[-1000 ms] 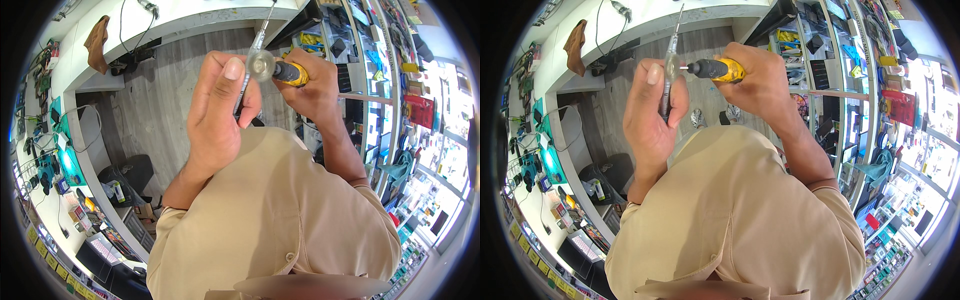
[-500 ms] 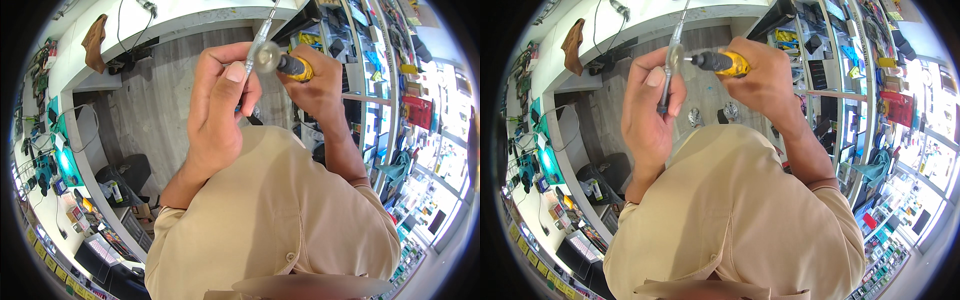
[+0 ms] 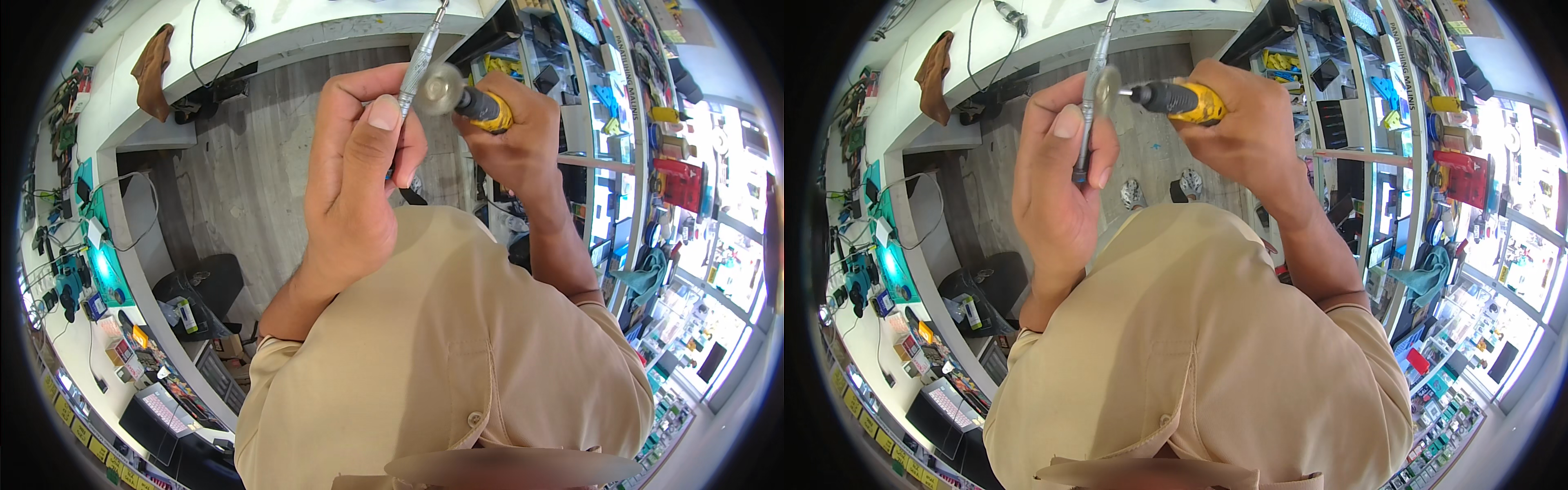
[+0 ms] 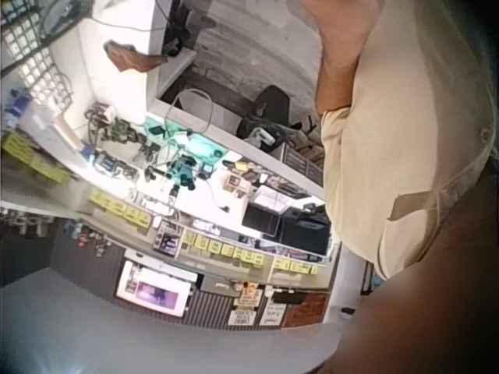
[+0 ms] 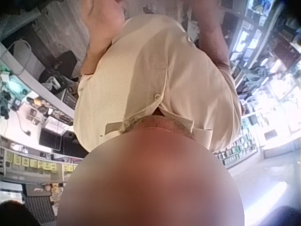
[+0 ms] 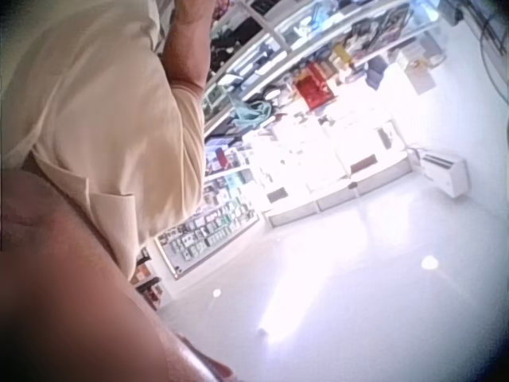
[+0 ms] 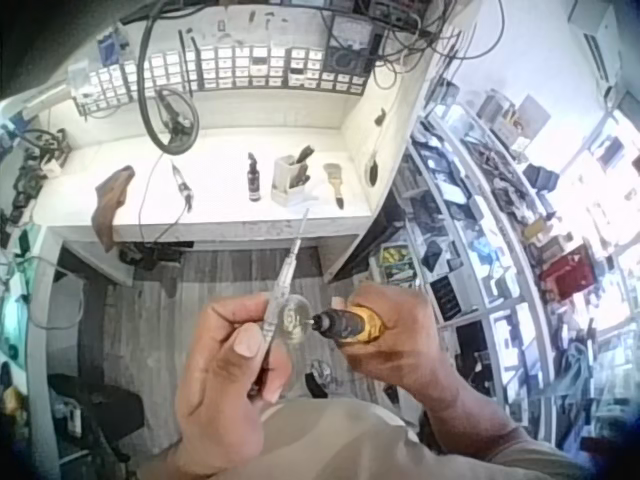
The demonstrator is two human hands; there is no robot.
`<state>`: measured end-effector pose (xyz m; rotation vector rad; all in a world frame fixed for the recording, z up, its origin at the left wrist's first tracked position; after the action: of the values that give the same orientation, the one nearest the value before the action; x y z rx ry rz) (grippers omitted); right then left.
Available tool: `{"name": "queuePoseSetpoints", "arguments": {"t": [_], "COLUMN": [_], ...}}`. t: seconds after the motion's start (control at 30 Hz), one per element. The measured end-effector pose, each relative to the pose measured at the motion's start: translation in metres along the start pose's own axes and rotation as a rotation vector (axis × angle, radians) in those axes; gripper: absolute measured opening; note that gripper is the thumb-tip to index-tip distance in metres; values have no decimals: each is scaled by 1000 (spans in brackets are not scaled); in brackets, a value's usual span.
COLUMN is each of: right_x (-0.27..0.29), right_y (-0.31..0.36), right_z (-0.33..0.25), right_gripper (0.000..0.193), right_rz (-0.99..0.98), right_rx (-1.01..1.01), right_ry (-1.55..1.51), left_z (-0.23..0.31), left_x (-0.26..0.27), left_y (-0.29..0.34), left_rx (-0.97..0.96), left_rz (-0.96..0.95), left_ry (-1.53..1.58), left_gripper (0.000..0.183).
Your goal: The person wipes several small tools with a brown cloth, including a pen, a red-handled screwdriver, a black-handled screwdriver, and a yellow-handled screwdriver. The person then uses a rotary tool to clean a metal bit and later uses a yellow-handled screwdriver to clean the same bit.
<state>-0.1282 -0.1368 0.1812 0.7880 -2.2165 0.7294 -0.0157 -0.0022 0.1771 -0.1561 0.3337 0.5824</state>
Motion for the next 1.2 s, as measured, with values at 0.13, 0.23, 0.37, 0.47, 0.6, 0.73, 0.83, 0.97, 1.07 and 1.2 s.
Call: {"name": "queuePoseSetpoints", "arguments": {"t": [0.13, 0.23, 0.37, 0.47, 0.6, 0.73, 0.83, 0.97, 1.07, 1.2], "right_x": [5, -4, 0, 1, 2, 2, -9, -22, -34, -51], "right_y": [-2, 0, 1, 0, -2, 0, 3, 8, 18, 40], "right_z": [1, 3, 2, -1, -4, -6, 15, 34, 39, 59], "right_gripper": [18, 18, 18, 18, 18, 18, 20, 64, 99, 102], "right_rz": [73, -10, 39, 50, 60, 61, -54, -156, -266, -243], "right_rx": [5, -28, -36, -24, 7, 34, -157, -311, -379, -560], "right_ry": [-30, -25, -36, -41, -24, -6, -149, -702, -1047, -1076], "left_z": [-3, -4, -1, 0, -2, -2, -8, -14, -24, -33], "left_x": [-1, -1, -1, -3, -4, -3, 4, 20, 36, 49], "left_y": [0, 0, 1, 1, 1, 1, 0, -7, -8, -4], "left_rx": [18, 22, 8, -14, -6, -7, 43, 42, 76, 100], "left_rz": [-12, -10, -8, -23, -34, -25, 17, 16, 31, 51], "left_ry": [40, 60, 34, 17, 31, 41, 57, 116, 138, 156], "left_gripper": [37, 36, 36, 36, 36, 37, 38, 39, 40, 40]}}
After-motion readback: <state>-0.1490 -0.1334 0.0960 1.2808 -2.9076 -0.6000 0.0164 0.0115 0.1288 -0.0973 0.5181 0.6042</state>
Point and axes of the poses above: each hand's wrist, its own y-axis away from the middle knuckle, its own x-axis out of the back of the hand, z = x × y, the point moved 9 cm from there along -y, towards the middle knuckle
